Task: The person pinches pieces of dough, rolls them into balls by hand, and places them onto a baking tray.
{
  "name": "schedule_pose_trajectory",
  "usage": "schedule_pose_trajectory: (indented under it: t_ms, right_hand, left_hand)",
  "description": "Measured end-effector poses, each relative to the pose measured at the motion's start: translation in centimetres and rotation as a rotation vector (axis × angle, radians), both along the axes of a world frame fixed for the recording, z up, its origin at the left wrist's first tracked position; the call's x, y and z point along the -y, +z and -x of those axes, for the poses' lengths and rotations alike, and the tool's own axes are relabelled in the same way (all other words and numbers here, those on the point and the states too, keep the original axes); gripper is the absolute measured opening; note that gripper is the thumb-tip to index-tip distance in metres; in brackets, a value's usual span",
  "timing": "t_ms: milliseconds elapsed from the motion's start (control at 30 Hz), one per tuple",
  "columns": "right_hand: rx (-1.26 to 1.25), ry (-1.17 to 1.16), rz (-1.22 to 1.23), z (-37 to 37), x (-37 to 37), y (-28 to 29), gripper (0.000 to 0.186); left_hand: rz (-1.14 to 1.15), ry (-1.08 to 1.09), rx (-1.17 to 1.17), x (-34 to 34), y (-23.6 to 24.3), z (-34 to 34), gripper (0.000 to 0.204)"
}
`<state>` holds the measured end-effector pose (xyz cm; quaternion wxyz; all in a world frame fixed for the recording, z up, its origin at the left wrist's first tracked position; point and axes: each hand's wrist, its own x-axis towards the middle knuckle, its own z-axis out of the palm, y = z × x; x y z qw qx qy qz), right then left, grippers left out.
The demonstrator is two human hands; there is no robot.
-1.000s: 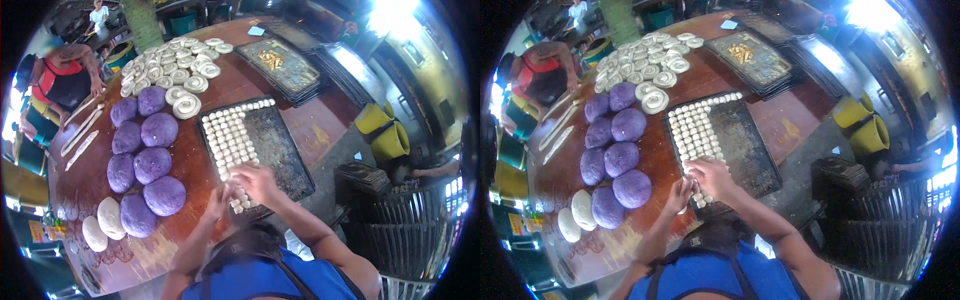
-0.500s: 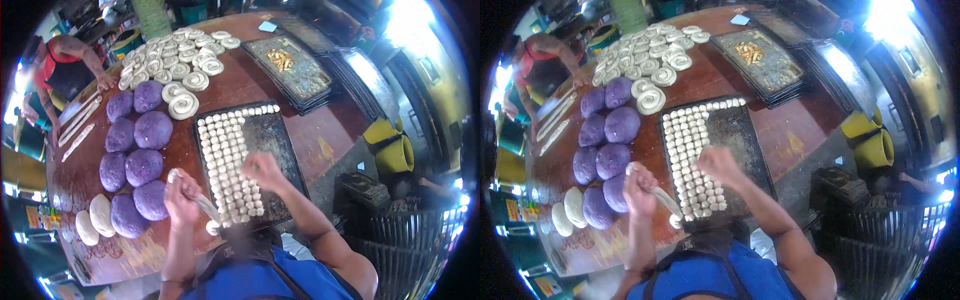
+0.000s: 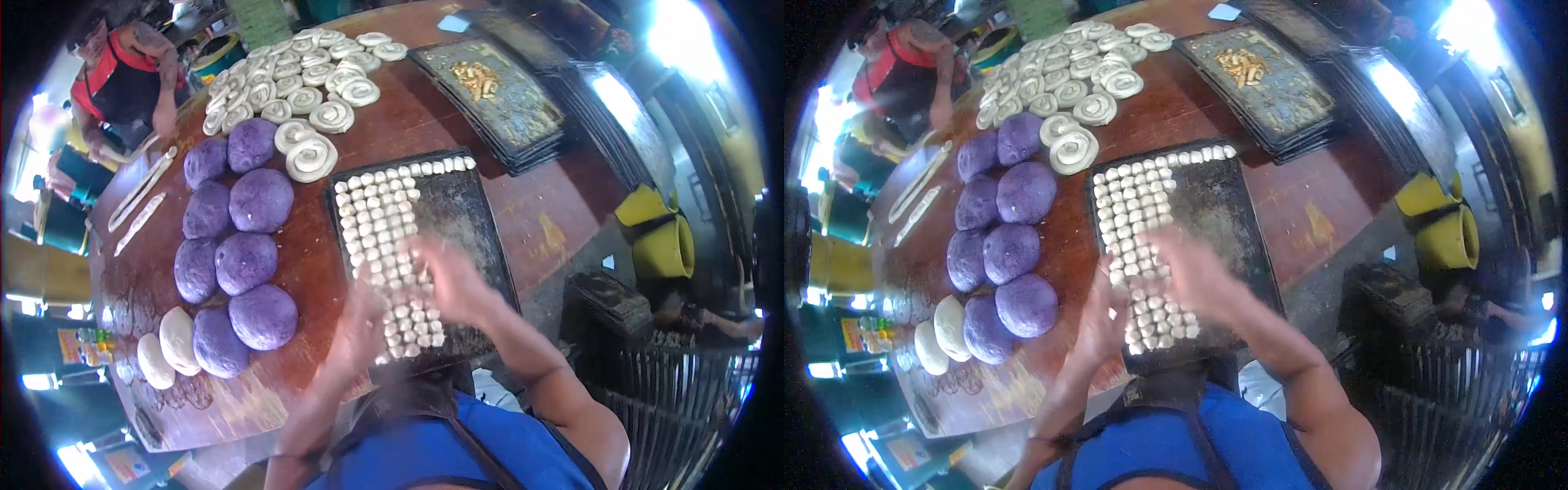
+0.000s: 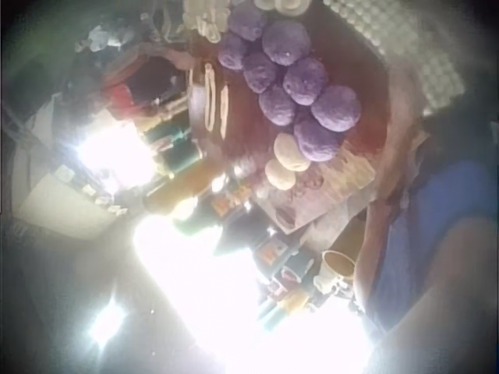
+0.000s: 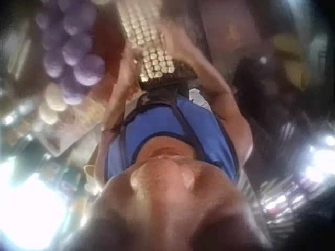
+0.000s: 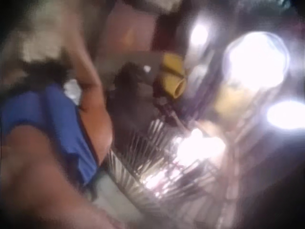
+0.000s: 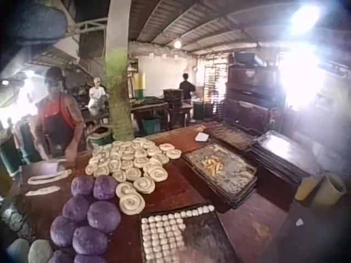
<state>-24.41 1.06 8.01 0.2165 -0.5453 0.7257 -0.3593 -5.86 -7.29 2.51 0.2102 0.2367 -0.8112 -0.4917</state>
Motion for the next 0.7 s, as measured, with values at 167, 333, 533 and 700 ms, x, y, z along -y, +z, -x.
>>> schedule_pose_trajectory:
  t_ms: [167,333,533,700]
  right_hand:
    - [0.188,0.055,0.018,-6.8,-4.3,1.1,0.046]
    - [-0.332,-0.150,0.333,-9.3,-2.3,-3.1,0.012]
    - [-0.167,-0.155,0.199,-6.6,-0.9,-1.8,0.021]
    - [0.310,-0.194,-0.178,2.1,-0.3,-4.3,0.020]
  left_hand:
    - [-0.395,-0.463,-0.021,0.3,-1.7,-2.7,0.041]
    - [-1.108,-0.106,-0.159,-1.7,-1.7,-0.8,0.033]
    - [-0.650,-0.272,-0.090,-1.4,1.6,0.1,0.022]
    - [-0.649,0.278,-0.485,3.1,2.9,0.5,0.019]
